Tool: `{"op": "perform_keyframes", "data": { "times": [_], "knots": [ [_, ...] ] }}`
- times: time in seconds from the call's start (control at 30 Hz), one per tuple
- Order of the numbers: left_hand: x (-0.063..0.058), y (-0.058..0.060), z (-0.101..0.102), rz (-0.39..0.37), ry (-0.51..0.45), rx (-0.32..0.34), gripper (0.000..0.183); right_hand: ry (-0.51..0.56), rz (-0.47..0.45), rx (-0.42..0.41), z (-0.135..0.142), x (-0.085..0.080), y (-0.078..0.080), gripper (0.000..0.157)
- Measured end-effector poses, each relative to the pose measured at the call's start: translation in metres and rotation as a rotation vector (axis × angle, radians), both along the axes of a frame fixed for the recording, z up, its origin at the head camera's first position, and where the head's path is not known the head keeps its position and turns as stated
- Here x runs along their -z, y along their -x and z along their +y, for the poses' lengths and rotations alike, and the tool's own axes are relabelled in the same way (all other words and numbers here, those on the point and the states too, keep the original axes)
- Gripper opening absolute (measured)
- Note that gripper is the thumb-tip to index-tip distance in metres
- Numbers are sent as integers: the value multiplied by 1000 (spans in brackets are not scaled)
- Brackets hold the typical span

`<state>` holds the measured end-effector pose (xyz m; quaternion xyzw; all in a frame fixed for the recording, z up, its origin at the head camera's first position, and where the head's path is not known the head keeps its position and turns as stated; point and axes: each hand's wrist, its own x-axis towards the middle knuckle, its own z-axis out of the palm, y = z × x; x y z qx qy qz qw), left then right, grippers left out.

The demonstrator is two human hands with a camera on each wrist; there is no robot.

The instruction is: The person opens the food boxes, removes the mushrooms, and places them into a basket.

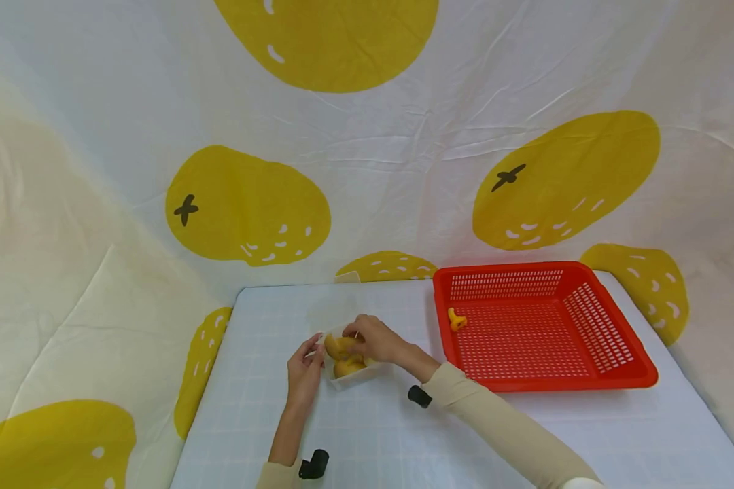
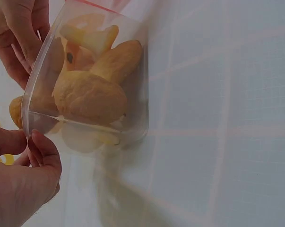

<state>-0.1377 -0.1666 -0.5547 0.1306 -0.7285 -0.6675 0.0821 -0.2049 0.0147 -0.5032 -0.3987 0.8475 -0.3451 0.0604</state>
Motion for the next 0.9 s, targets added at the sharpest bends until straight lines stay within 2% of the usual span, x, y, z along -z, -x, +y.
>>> {"op": "perform_keyframes", "data": {
  "times": [0.17,0.33,0.5,0.63,0.9],
  "knots": [
    [-5,-1,-1,-13,-16,13,34,48,-94,14,6,-6,3,20],
    [-22,-6,1,-19,-46,32,35,67,-225,54,20,-10,8,19],
    [-36,-11,5,-27,-7,31,35,73,-341,115,38,-22,11,22],
    [-35,-11,5,-13,5,34,35,80,-384,184,54,-27,15,24],
    [-27,-8,2,-17,-8,29,35,109,-391,277,82,-30,22,27]
  ]
}}
